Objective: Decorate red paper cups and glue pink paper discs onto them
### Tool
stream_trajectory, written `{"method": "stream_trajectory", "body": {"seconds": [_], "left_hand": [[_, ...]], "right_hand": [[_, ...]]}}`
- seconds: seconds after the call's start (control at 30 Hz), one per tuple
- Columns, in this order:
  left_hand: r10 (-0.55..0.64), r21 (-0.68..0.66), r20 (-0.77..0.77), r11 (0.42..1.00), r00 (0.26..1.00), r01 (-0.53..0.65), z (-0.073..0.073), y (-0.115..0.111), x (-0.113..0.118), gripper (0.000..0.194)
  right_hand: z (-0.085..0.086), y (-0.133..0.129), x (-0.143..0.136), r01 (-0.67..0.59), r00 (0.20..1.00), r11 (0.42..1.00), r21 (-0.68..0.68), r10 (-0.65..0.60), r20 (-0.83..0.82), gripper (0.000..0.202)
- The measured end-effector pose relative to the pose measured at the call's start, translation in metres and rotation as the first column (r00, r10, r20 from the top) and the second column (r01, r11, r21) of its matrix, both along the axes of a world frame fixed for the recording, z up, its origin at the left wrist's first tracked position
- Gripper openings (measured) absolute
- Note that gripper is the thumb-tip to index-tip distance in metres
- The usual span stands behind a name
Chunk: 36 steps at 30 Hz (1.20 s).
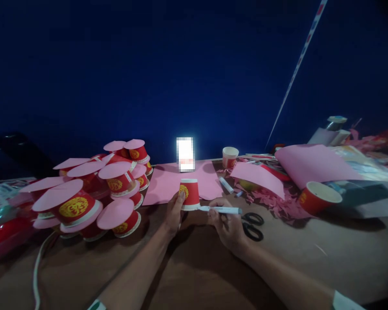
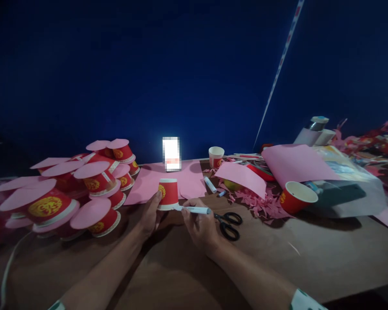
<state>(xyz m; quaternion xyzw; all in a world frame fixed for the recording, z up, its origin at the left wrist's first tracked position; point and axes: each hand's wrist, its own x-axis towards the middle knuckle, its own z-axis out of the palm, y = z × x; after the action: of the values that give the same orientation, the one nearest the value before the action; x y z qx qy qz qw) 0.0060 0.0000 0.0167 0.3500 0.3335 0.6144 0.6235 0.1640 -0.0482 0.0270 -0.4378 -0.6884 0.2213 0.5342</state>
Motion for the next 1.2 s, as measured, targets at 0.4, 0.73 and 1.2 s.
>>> {"method": "stream_trajectory", "body": {"seconds": [0.4, 0.73, 1.2], "left_hand": [[0.005, 0.079, -0.099, 0.997, 0.995, 0.003, -0.008, 0.003, 0.000, 0.027], [-0.020, 0.103, -0.190, 0.994, 0.982, 0.040, -0.012, 0.004, -0.002, 0.029], [-0.023, 0.125, -0.196, 0.991, 0.980, 0.048, -0.015, 0.005, -0.001, 0.029]], "right_hand": [[0.005, -0.003, -0.003, -0.007, 0.998, 0.995, 0.096, 0.001, 0.060, 0.010], [0.004, -0.003, -0.004, -0.038, 0.997, 0.999, 0.037, 0.035, 0.067, 0.010], [0.005, -0.003, -0.004, -0.048, 0.995, 0.999, 0.021, 0.046, 0.085, 0.011]]}}
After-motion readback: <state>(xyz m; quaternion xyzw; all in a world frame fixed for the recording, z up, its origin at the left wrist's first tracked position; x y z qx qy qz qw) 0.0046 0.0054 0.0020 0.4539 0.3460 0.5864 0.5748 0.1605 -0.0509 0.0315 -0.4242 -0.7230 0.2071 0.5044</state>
